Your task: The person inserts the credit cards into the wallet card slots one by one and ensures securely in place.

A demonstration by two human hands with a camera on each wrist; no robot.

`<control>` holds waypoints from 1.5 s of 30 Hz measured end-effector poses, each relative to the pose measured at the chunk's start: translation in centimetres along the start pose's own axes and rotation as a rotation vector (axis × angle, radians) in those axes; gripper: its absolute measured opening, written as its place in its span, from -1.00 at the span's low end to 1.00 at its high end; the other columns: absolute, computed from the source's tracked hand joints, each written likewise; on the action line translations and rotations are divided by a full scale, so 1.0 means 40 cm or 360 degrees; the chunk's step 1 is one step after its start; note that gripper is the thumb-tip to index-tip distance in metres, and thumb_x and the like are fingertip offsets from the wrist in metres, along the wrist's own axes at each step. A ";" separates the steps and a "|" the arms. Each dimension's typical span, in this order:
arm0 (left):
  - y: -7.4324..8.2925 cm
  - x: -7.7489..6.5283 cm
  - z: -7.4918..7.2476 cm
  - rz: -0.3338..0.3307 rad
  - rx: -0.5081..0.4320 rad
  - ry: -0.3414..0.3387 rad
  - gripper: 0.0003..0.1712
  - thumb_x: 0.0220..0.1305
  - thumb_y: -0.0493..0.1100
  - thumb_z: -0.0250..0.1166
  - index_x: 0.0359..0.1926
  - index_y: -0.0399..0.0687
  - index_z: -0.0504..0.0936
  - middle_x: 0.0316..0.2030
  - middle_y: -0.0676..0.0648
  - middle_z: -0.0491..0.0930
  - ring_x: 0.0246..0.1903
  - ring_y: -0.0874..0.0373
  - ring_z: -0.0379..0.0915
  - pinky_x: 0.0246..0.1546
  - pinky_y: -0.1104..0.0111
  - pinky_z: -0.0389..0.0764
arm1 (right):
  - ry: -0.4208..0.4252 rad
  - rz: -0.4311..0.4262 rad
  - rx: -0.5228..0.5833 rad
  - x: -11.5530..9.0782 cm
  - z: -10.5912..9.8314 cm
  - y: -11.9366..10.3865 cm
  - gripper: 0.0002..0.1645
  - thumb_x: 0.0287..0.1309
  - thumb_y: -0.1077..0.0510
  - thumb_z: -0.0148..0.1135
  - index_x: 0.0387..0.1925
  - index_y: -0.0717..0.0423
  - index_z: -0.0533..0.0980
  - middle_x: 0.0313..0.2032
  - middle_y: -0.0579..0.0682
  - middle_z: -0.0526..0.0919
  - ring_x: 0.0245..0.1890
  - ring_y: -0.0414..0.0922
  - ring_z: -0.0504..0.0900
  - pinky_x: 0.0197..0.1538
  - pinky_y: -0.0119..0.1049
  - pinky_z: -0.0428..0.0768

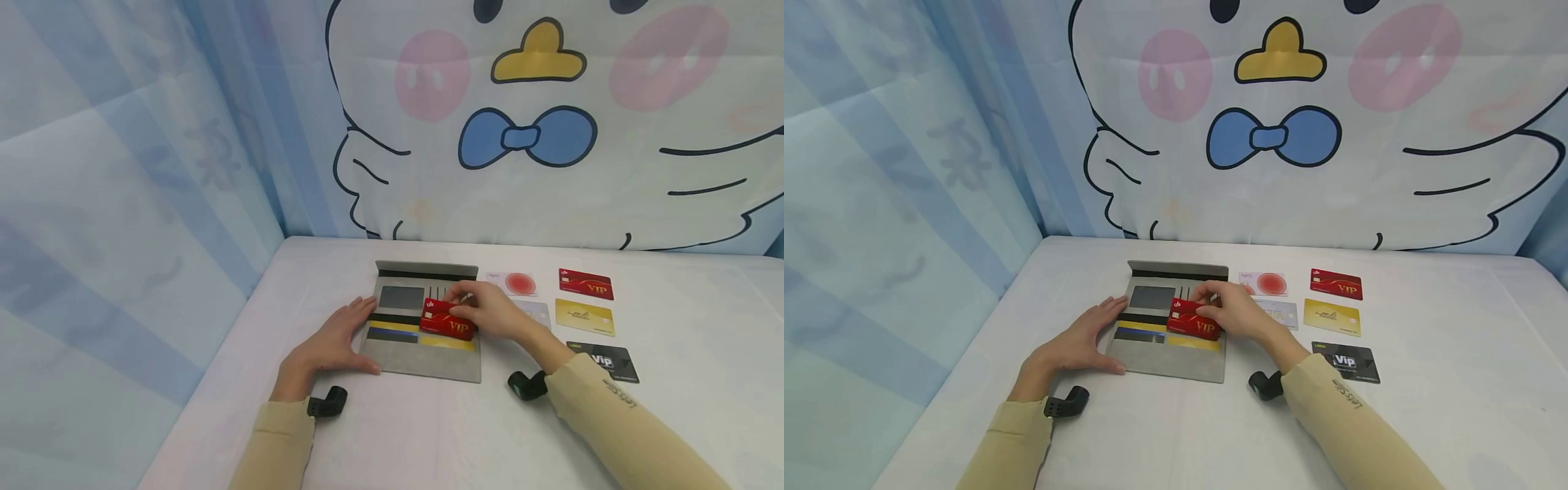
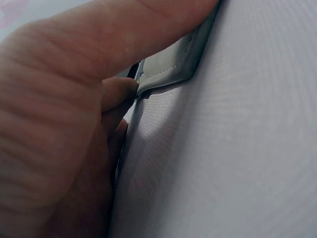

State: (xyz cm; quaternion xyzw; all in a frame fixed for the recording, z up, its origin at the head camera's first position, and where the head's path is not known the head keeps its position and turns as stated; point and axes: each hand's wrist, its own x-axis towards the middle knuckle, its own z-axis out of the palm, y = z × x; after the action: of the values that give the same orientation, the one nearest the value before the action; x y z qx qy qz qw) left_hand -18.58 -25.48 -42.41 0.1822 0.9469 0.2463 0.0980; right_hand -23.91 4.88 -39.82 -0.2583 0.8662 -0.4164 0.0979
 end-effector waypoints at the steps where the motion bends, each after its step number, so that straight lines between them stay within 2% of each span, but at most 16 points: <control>1: 0.001 0.000 0.000 -0.0001 0.0001 -0.0001 0.36 -0.33 0.42 0.43 0.45 0.02 0.01 0.43 0.07 -0.10 0.40 0.19 -0.36 0.36 0.21 -0.23 | -0.0003 0.0000 -0.0007 0.000 0.001 0.000 -0.79 0.14 0.23 0.27 -0.16 0.05 0.52 -0.26 -0.03 0.54 -0.23 -0.05 0.57 -0.16 -0.27 0.63; 12: 0.002 0.000 -0.002 0.0022 0.0026 0.0002 0.36 -0.32 0.42 0.43 0.45 -0.01 0.01 0.43 0.06 -0.10 0.41 0.17 -0.35 0.36 0.23 -0.23 | -0.0066 -0.0014 -0.0072 -0.003 0.005 0.010 -0.77 0.12 0.23 0.29 -0.16 0.01 0.52 -0.23 -0.07 0.55 -0.18 -0.07 0.55 -0.08 -0.25 0.60; 21: 0.000 -0.002 -0.003 -0.0002 0.0037 -0.0005 0.36 -0.32 0.43 0.43 0.45 0.01 0.00 0.44 0.07 -0.10 0.41 0.17 -0.35 0.36 0.22 -0.22 | -0.0046 -0.0035 -0.0071 -0.002 0.018 0.007 -0.81 0.13 0.26 0.26 -0.18 0.07 0.53 -0.22 -0.03 0.56 -0.24 -0.08 0.55 -0.11 -0.23 0.60; 26: -0.004 -0.005 -0.003 0.0000 0.0044 0.0001 0.37 -0.31 0.42 0.43 0.45 -0.01 0.00 0.44 0.06 -0.10 0.41 0.16 -0.35 0.36 0.20 -0.21 | -0.0043 -0.0003 -0.0087 0.001 0.025 0.003 -0.81 0.13 0.26 0.27 -0.20 0.06 0.51 -0.27 -0.05 0.54 -0.26 -0.09 0.51 -0.15 -0.28 0.59; 32: -0.005 -0.007 -0.003 0.0013 0.0031 -0.0004 0.37 -0.32 0.41 0.44 0.45 -0.03 0.00 0.43 0.05 -0.09 0.41 0.15 -0.35 0.36 0.21 -0.22 | -0.0110 -0.0036 -0.0096 0.005 0.025 -0.002 -0.85 0.13 0.30 0.24 -0.23 0.09 0.53 -0.36 -0.08 0.53 -0.33 -0.12 0.48 -0.21 -0.30 0.55; 40: -0.003 -0.005 0.000 0.0023 0.0033 0.0001 0.35 -0.31 0.41 0.43 0.45 -0.02 0.01 0.43 0.05 -0.09 0.41 0.14 -0.34 0.36 0.21 -0.22 | -0.0231 0.0005 -0.0182 0.015 0.008 -0.010 -0.86 0.13 0.28 0.26 -0.24 0.08 0.53 -0.35 -0.09 0.55 -0.32 -0.13 0.49 -0.18 -0.30 0.56; 45: 0.000 -0.002 -0.001 0.0017 0.0034 0.0005 0.35 -0.30 0.41 0.43 0.45 0.00 0.01 0.44 0.07 -0.10 0.41 0.16 -0.35 0.36 0.20 -0.21 | -0.0243 -0.0004 -0.0187 0.019 -0.002 -0.015 -0.86 0.12 0.32 0.23 -0.26 0.08 0.55 -0.35 -0.09 0.55 -0.31 -0.11 0.49 -0.17 -0.26 0.56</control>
State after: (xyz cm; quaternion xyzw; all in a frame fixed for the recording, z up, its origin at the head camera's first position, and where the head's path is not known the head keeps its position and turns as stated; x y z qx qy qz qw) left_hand -18.51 -25.54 -42.39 0.1879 0.9486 0.2369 0.0931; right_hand -24.37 4.25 -39.28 -0.2956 0.8788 -0.3441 0.1479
